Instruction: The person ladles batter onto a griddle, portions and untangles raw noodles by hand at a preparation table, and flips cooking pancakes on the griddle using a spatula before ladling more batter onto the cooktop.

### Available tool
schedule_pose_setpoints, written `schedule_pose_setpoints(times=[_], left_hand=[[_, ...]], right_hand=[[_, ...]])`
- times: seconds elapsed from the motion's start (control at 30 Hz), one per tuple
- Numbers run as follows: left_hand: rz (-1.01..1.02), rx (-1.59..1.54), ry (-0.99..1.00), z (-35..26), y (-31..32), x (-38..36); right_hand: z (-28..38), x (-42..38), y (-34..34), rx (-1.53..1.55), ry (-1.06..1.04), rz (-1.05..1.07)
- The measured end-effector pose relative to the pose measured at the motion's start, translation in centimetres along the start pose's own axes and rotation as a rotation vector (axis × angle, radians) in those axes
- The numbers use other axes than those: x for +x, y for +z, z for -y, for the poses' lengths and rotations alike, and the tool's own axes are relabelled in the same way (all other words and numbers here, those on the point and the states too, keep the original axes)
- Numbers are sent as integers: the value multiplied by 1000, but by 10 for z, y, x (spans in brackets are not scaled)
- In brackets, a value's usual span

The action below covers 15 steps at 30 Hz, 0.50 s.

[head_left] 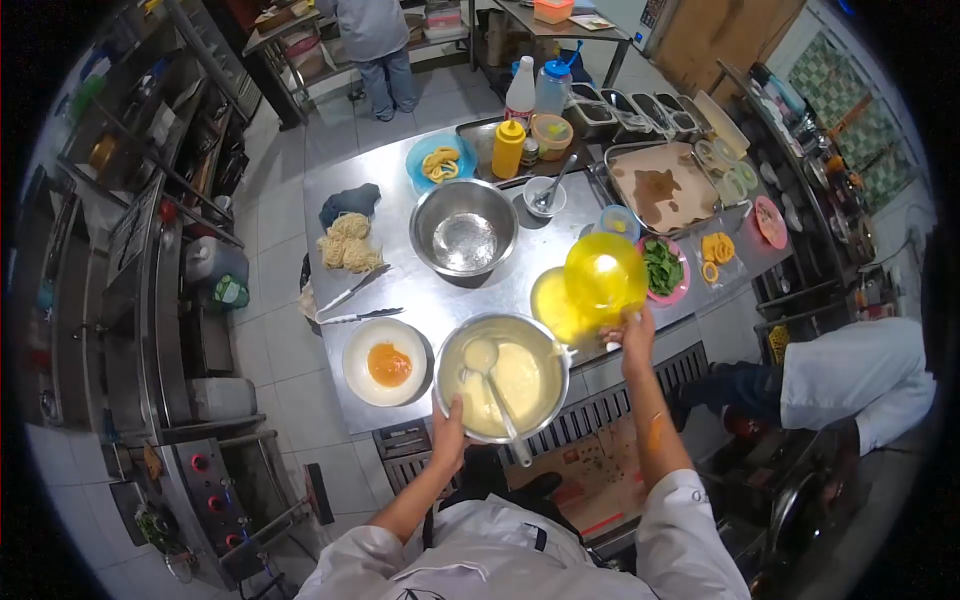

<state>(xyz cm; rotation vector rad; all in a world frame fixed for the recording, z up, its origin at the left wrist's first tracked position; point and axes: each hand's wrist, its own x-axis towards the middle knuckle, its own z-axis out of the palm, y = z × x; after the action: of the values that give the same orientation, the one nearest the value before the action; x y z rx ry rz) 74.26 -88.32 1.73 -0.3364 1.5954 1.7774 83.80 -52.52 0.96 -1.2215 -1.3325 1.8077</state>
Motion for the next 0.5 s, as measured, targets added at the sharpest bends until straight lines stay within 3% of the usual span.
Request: schedule_pose_setpoints(times=[0.07, 0.13, 0.2, 0.33, 0.4, 0.47, 0.5], left_hand=[[67, -57, -10, -7, 21, 9], [88, -47, 69, 12, 33, 42], [155, -88, 17, -5, 54, 48], [172, -42, 49, -9, 81, 75], [217, -57, 19, -10, 88, 80], [233, -30, 13, -13, 95, 80], [220, -22, -17, -12, 95, 71]], right_hand=[[26, 25, 0, 17, -51, 39], [49, 52, 11, -30, -51, -22], [54, 88, 23, -49, -33, -86], [50, 133, 35, 63, -19, 49], [42, 125, 26, 125, 0, 102], [48, 88, 17, -59, 48, 144], [41, 58, 5, -106, -72, 121]])
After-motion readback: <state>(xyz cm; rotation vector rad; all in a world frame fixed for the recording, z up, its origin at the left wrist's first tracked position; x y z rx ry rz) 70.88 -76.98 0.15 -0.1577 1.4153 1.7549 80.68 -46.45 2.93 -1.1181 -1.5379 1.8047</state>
